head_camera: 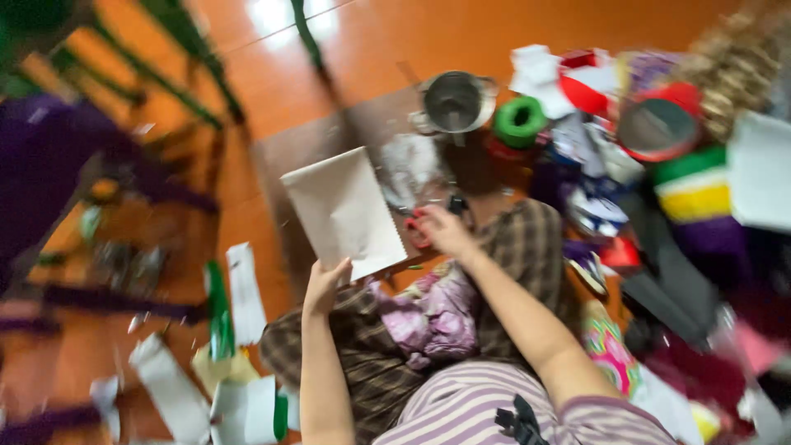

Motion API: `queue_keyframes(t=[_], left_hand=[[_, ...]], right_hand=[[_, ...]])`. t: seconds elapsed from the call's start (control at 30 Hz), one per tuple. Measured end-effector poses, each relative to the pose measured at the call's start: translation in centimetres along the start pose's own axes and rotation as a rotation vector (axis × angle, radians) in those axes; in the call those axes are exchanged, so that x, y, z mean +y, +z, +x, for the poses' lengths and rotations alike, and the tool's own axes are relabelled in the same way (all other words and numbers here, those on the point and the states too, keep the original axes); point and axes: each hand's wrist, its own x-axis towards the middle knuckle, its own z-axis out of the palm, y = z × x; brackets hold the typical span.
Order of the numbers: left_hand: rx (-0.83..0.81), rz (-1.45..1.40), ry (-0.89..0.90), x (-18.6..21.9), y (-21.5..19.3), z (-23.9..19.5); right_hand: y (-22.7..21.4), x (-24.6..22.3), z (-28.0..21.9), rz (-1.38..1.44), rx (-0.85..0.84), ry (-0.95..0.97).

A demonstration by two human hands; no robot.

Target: Cutting and preparing colored strips of material using scissors for a craft project.

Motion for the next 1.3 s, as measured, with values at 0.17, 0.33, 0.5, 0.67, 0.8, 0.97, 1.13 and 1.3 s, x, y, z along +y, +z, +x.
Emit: queue_keyframes(t=[0.17, 0.33, 0.5, 0.67, 0.8, 0.97, 1.13, 1.3], left_hand=[[-0.137, -0.050, -0.167, 0.4, 4.4, -2.0], [-0.230, 0.038, -0.185, 6.6, 5.6, -5.9], [0.088, -0.237, -0.033, 1.1, 1.4, -2.0], [0.178, -0.253, 0.001, -0.5, 0.9, -1.7], [0.363, -0.038, 0.164, 4.0, 0.9, -6.3], [0.630, 0.444, 0.411, 3.2, -2.9, -10.0], [0.754, 0.835, 0.409, -1.0, -3.8, -11.1], [0.730, 0.862, 0.283, -0.3, -2.8, -9.0]], right_hand=[[2.3, 0.7, -5.1, 0.503, -0.001, 0.357], [-9.8, -2.9, -5.4, 0.171, 0.246, 0.339], [-25.7, -4.8, -7.7, 0.367, 1.142, 0.171], [-38.8, 1.4, -9.1, 0.532, 1.287, -0.104], [-38.6, 5.8, -7.5, 0.673, 1.273, -0.248], [-16.3, -1.1, -2.0, 0.371, 0.718, 0.031], [3.3, 10.0, -0.3, 0.510, -0.235, 0.535], [13.8, 13.6, 1.0, -0.429, -0.332, 0.528]])
